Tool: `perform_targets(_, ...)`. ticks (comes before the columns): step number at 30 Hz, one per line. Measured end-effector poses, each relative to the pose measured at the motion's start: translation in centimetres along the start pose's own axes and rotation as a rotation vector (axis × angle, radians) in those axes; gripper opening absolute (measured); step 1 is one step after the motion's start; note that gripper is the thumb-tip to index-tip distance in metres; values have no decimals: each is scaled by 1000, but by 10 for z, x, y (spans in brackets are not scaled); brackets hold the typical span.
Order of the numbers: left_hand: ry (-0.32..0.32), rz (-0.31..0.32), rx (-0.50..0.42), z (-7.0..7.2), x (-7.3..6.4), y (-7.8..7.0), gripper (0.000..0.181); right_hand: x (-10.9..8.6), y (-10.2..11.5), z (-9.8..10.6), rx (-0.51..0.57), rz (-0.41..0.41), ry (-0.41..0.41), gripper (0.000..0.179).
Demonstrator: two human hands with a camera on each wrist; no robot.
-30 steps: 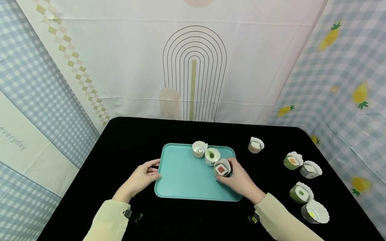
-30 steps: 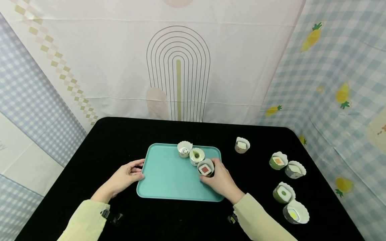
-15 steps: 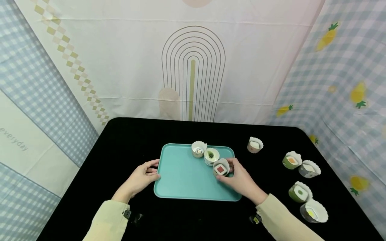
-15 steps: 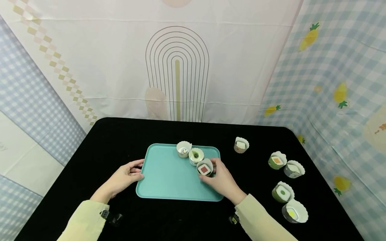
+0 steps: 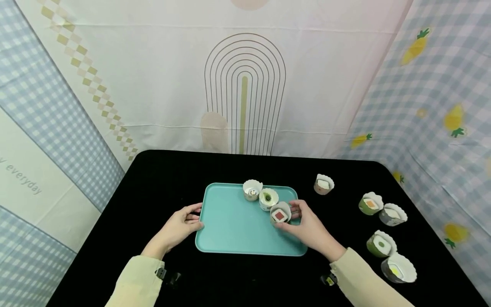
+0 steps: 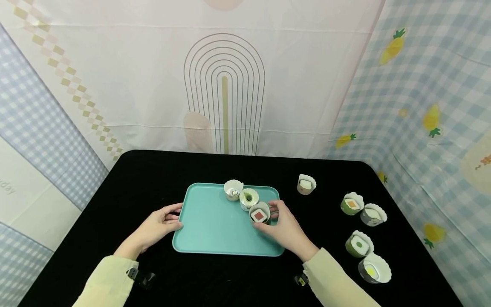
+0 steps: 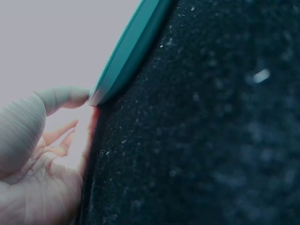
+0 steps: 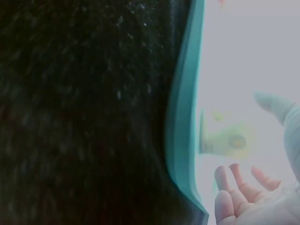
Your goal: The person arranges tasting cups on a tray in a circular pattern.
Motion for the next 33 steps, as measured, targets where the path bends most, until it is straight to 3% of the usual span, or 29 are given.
perform_targets(3, -2, -1, 6, 1, 8, 13, 65, -7, -2, 11, 16, 4, 3, 83)
perform_targets(14, -3, 24, 7, -2, 8, 15, 65, -43, -23, 67, -46, 42, -88, 82)
perform_targets(19, -3, 19, 17, -3, 8, 14, 65, -57, -36, 95, -94, 17, -118, 84)
perform_targets(33, -5, 19, 25, 0, 7, 18, 65, -86, -94, 156, -208, -84, -66, 83)
Point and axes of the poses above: each hand's wrist, its own x-axis towards the middle knuckle, its own z-axis out of the back of the hand, y = z × x, the point moved 9 cm from there along x, towards the middle knuckle, and after that the axes turned 1 degree about y, right-handed, at the moved point
